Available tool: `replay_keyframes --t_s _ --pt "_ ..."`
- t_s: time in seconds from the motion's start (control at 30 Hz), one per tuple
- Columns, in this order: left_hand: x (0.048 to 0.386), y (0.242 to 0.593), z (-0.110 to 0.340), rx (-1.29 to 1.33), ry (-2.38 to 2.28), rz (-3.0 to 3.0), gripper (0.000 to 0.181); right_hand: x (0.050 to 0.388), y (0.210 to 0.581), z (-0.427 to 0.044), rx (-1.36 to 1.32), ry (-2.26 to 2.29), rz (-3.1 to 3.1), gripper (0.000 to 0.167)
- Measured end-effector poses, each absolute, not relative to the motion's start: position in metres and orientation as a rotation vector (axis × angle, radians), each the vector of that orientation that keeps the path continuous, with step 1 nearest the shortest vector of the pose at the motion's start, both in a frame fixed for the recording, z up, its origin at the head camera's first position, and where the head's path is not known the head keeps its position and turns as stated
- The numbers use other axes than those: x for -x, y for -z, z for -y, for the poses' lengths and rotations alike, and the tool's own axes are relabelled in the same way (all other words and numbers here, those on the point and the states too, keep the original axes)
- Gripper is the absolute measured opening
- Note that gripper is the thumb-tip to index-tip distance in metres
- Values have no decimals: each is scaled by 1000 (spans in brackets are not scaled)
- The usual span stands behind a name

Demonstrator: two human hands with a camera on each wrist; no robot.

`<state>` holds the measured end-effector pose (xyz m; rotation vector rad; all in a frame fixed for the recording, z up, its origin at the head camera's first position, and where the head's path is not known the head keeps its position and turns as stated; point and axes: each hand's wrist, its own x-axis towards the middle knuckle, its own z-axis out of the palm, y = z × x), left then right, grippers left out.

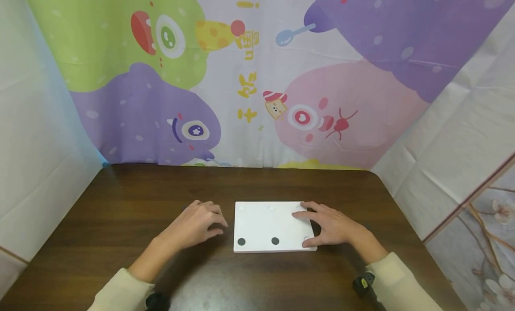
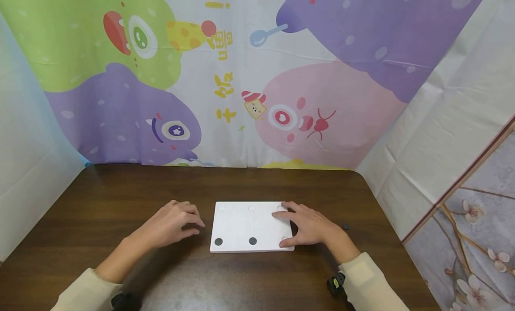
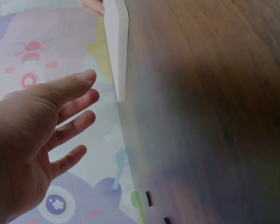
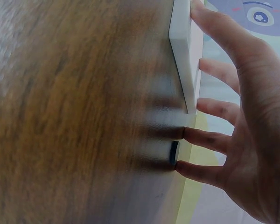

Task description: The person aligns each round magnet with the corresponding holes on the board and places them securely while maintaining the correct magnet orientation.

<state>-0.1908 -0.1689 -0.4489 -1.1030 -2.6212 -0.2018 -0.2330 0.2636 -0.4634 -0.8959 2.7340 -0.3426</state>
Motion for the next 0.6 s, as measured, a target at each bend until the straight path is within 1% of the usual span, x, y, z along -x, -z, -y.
replay_keyframes --t_s 0.6 --pt "186 445 194 1027 214 2636 19 233 464 -265 916 343 -2736 89"
